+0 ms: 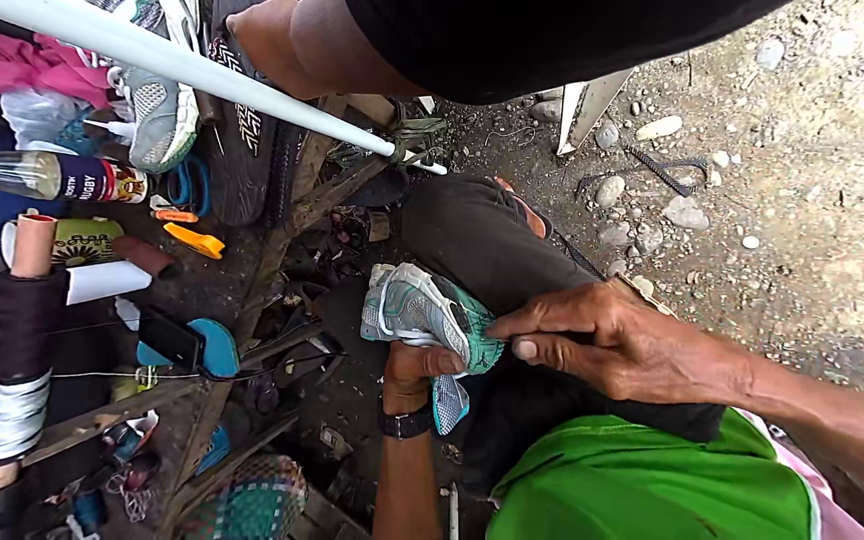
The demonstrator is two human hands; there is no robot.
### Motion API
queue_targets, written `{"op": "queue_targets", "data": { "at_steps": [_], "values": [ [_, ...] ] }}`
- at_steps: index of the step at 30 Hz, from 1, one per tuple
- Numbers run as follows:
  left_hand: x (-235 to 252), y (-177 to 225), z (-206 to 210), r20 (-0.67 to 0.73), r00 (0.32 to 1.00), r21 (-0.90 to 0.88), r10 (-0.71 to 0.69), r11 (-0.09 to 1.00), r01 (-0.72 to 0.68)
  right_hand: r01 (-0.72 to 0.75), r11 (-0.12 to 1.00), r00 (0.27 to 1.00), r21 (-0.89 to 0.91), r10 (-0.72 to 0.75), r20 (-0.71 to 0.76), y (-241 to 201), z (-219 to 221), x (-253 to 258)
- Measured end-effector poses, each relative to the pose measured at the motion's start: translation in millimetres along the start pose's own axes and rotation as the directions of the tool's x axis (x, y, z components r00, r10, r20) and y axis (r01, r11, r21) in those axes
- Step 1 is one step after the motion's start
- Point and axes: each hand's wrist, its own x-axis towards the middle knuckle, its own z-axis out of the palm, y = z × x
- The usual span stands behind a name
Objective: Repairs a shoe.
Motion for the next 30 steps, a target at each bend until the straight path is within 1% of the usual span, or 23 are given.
{"op": "queue_targets", "data": {
  "at_steps": [4,10,13,18,30],
  "values": [
    [0.6,0.1,-1.0,0.014,1.000,-0.001,0.008,1.000,-0.008,-0.012,0.999,1.000,-0.036,0.013,0.007,-0.5,2.2,3.4],
    [0.4,0.3,-2.6,0.029,1.000,-0.020,0.008,1.000,-0.008,0.001,0.998,1.000,-0.058,-0.001,-0.002,0.1,2.8,5.0],
    [-0.5,0.8,-1.6,0.015,1.000,-0.010,0.004,1.000,-0.004,0.020,0.997,1.000,-0.071,-0.020,0.003,0.6,2.0,5.8],
    [-0.6,1.5,-2.0,0.049,0.999,-0.049,0.001,0.999,0.002,0.018,0.996,1.000,-0.082,-0.018,0.003,0.6,2.7,6.1],
    [1.4,-0.4,-4.4,0.094,0.995,-0.048,0.019,0.999,-0.014,0.010,0.987,1.000,-0.162,-0.010,-0.003,-2.8,3.6,6.4]
  ]
}}
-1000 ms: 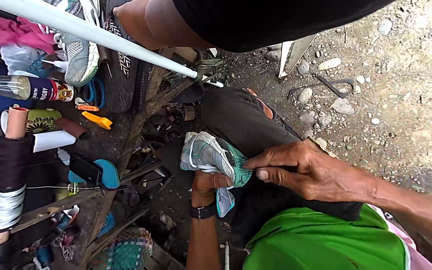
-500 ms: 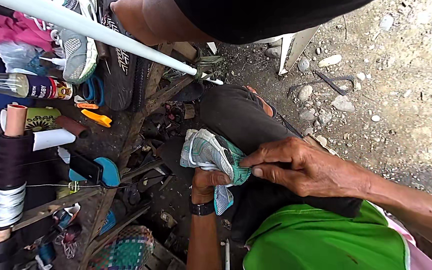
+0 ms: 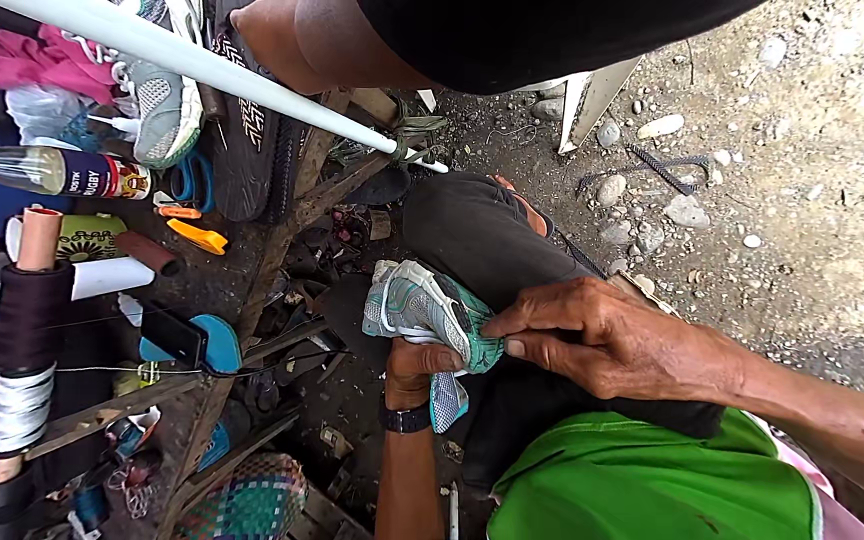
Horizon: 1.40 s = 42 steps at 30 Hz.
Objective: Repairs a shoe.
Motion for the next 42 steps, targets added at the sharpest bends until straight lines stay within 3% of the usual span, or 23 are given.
{"op": "queue_targets", "data": {
  "at_steps": [21,24,28,31,36,42],
  "values": [
    [1,-4,1,-0.039,0.999,0.002,0.005,1.000,-0.005,0.022,0.997,0.997,-0.071,-0.017,0.072,-2,-10,6],
    [2,-5,-1,-0.008,1.000,0.010,0.024,1.000,-0.024,0.000,1.000,0.996,-0.006,0.000,0.086,-1,-12,6],
    [2,-6,-2,0.008,1.000,-0.016,0.018,1.000,-0.018,-0.052,0.977,0.994,0.208,0.030,0.105,3,-14,9],
    [2,-7,-2,-0.002,1.000,-0.006,0.026,1.000,-0.026,-0.075,0.967,0.993,0.242,0.049,0.111,2,-14,10],
    [4,-7,0,-0.026,0.999,0.003,0.020,1.000,-0.020,-0.094,0.991,0.987,0.097,0.080,0.142,-4,-21,15],
    [5,-9,5,-0.101,0.995,0.025,0.001,1.000,0.002,0.000,0.935,0.950,-0.355,0.111,0.291,-29,-40,35]
  ]
}}
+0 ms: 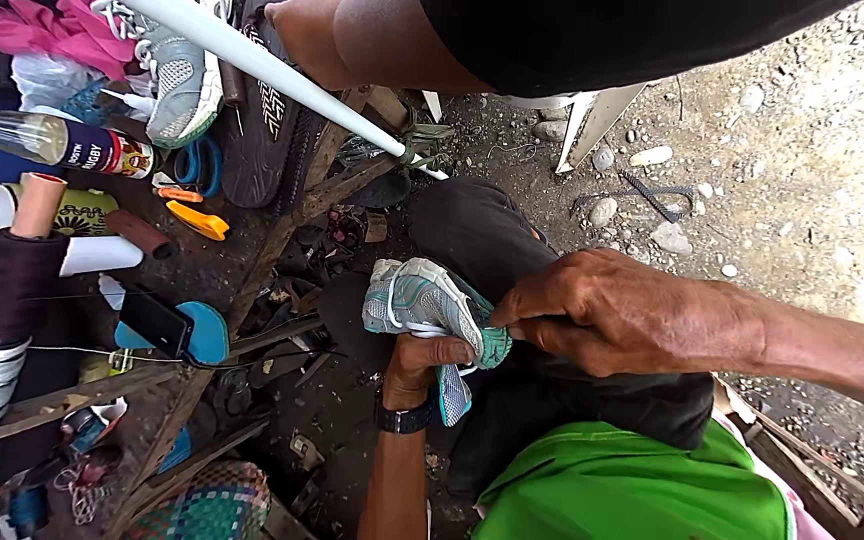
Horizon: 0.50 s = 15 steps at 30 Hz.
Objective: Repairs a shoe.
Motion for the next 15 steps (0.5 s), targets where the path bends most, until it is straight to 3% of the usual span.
{"op": "queue_targets", "data": {
  "at_steps": [5,15],
  "values": [
    [3,-3,5,-0.090,0.996,-0.006,0.001,1.000,-0.001,0.006,0.987,0.994,-0.160,0.011,0.105,-15,-16,15],
    [3,-5,21,-0.205,0.979,0.023,0.020,1.000,-0.015,0.022,0.907,0.982,-0.421,0.058,0.177,-31,-25,14]
  ]
}}
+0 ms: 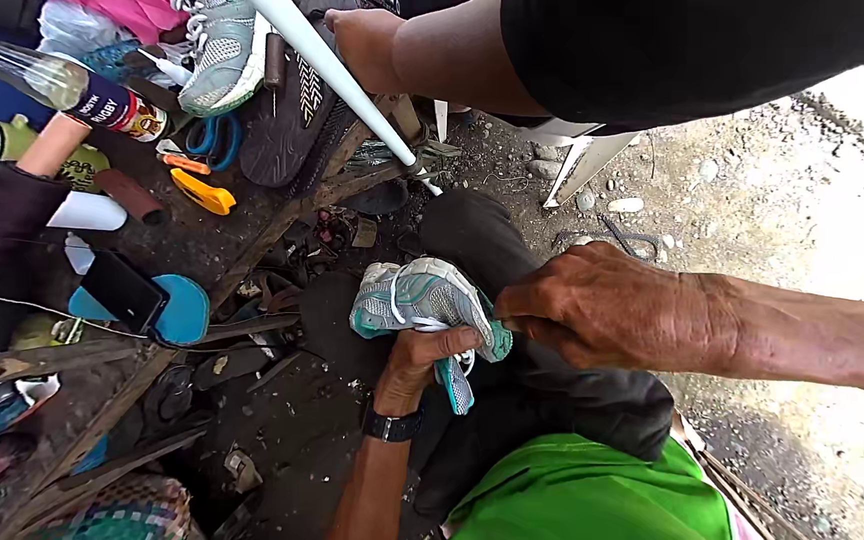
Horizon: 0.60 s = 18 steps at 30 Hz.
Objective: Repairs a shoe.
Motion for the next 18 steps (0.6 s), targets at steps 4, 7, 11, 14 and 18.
{"op": "queue_targets", "data": {
  "at_steps": [4,7,11,14,18],
  "values": [
    [3,-4,0,-0.001,1.000,0.025,-0.012,1.000,0.013,-0.054,0.998,0.996,-0.039,0.056,0.066,-8,-7,3],
    [4,-6,0,-0.015,0.999,0.015,-0.044,0.999,0.044,-0.094,0.993,0.986,-0.075,0.104,0.134,-12,-12,8],
    [8,-7,2,-0.038,0.997,0.016,-0.064,0.998,0.065,-0.137,0.984,0.974,-0.115,0.155,0.164,-16,-14,14],
    [9,-6,5,-0.100,0.992,0.043,-0.078,0.996,0.082,-0.161,0.978,0.965,-0.136,0.185,0.185,-18,-14,18],
    [10,-7,7,-0.142,0.984,0.054,-0.109,0.992,0.118,-0.181,0.968,0.957,-0.174,0.215,0.197,-21,-11,21]
  ]
}}
